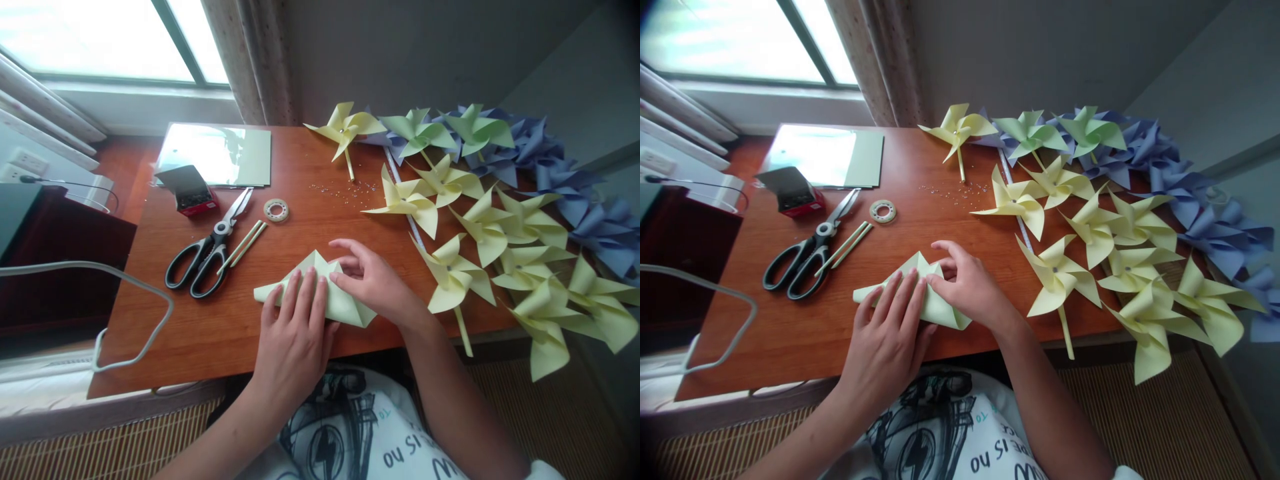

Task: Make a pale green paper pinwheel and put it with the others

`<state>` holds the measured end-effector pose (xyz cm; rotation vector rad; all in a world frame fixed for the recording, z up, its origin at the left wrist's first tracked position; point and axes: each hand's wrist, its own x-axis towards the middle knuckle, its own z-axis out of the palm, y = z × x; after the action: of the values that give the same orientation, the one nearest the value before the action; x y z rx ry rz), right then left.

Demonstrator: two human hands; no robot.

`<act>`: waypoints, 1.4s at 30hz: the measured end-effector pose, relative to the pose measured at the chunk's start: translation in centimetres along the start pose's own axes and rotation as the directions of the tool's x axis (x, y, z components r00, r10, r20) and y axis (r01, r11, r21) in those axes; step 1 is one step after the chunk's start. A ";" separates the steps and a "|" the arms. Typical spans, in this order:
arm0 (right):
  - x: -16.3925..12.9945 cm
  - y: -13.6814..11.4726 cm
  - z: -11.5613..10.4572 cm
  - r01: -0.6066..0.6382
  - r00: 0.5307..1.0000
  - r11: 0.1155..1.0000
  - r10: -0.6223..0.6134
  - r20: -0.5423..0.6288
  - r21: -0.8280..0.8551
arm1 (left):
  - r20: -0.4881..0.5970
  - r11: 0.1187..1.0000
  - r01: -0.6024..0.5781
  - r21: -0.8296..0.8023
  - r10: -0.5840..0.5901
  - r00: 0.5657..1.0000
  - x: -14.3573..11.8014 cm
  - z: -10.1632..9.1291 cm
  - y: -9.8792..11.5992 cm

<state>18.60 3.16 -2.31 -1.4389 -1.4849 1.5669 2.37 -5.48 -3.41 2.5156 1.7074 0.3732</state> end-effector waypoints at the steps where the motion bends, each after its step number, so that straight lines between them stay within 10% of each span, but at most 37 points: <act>1: -0.1 0.1 0.0 0.008 1.000 1.000 -0.008 0.017 -0.017 | -0.007 1.000 -0.005 -0.006 0.005 1.000 0.0 -0.1 0.0; 6: -0.7 0.7 -0.3 0.050 0.999 0.998 -0.050 -0.013 -0.050 | -0.098 0.987 -0.100 -0.123 0.089 0.991 0.3 -1.3 -1.1; 10: -1.5 0.8 -0.6 0.076 0.997 0.992 -0.078 -0.017 -0.098 | -0.151 0.961 0.028 -0.274 -0.071 0.986 1.7 -2.4 -3.2; 16: -2.5 -0.2 -0.9 0.138 0.989 0.980 -0.130 0.066 -0.146 | 0.198 0.643 0.217 -0.734 -0.103 0.975 4.2 -2.6 -4.9; 22: -2.7 -0.4 -1.1 0.160 0.987 0.962 -0.151 0.055 -0.223 | 0.328 0.422 0.318 -0.849 -0.052 0.943 5.1 -1.9 -4.8; 42: -2.5 -0.4 -0.4 0.137 0.990 0.979 -0.138 0.002 -0.151 | 0.319 0.452 0.320 -0.833 -0.082 0.944 5.1 -2.0 -4.5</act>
<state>19.60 1.19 -1.08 -1.3902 -1.6906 1.3893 -0.39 0.79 -1.62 1.4810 1.1958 0.6826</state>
